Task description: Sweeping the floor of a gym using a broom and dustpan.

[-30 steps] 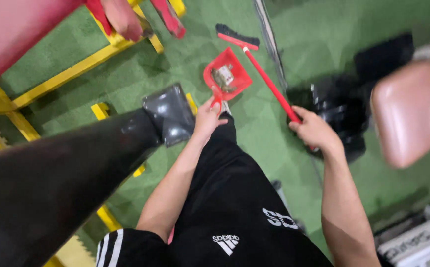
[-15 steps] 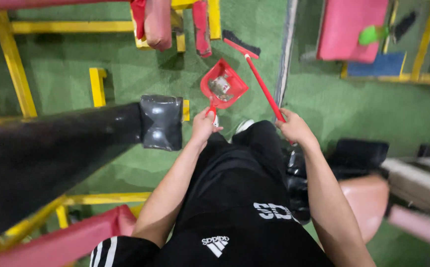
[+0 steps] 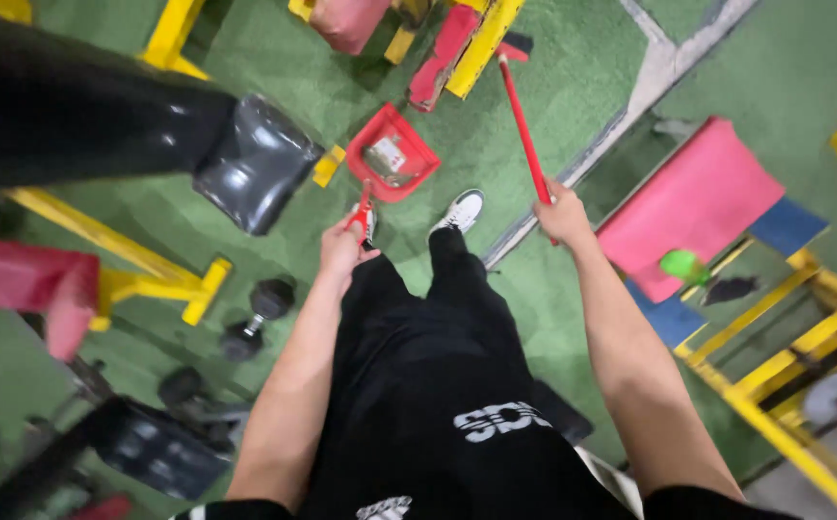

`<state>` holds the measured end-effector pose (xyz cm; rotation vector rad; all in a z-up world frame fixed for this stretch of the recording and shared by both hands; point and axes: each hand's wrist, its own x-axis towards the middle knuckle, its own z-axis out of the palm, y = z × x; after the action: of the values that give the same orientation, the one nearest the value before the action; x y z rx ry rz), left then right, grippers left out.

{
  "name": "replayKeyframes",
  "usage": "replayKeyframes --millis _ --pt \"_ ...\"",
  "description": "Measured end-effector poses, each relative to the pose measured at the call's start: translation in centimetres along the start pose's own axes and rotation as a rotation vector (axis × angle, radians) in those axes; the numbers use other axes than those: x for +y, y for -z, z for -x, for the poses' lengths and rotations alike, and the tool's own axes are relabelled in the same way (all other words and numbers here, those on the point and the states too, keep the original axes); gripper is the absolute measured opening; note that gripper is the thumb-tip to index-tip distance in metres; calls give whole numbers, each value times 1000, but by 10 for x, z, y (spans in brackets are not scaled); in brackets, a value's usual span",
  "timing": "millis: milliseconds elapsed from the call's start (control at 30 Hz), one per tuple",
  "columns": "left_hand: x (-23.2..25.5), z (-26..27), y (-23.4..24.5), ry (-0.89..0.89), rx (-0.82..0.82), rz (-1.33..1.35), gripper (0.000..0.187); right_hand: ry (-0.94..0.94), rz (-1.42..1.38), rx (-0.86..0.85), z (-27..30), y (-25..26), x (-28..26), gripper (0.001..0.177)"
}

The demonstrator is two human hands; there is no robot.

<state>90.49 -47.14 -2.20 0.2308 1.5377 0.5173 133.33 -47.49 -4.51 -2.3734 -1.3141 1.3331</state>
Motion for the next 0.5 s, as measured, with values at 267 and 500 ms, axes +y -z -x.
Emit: replayKeyframes --millis 267,500 --pt "-13 6 -35 -193 219 -157 40 -113 131 -282 -51 -111 35 29" --pt "-10 -3 -34 -233 282 -145 40 269 27 -289 52 -68 36 56"
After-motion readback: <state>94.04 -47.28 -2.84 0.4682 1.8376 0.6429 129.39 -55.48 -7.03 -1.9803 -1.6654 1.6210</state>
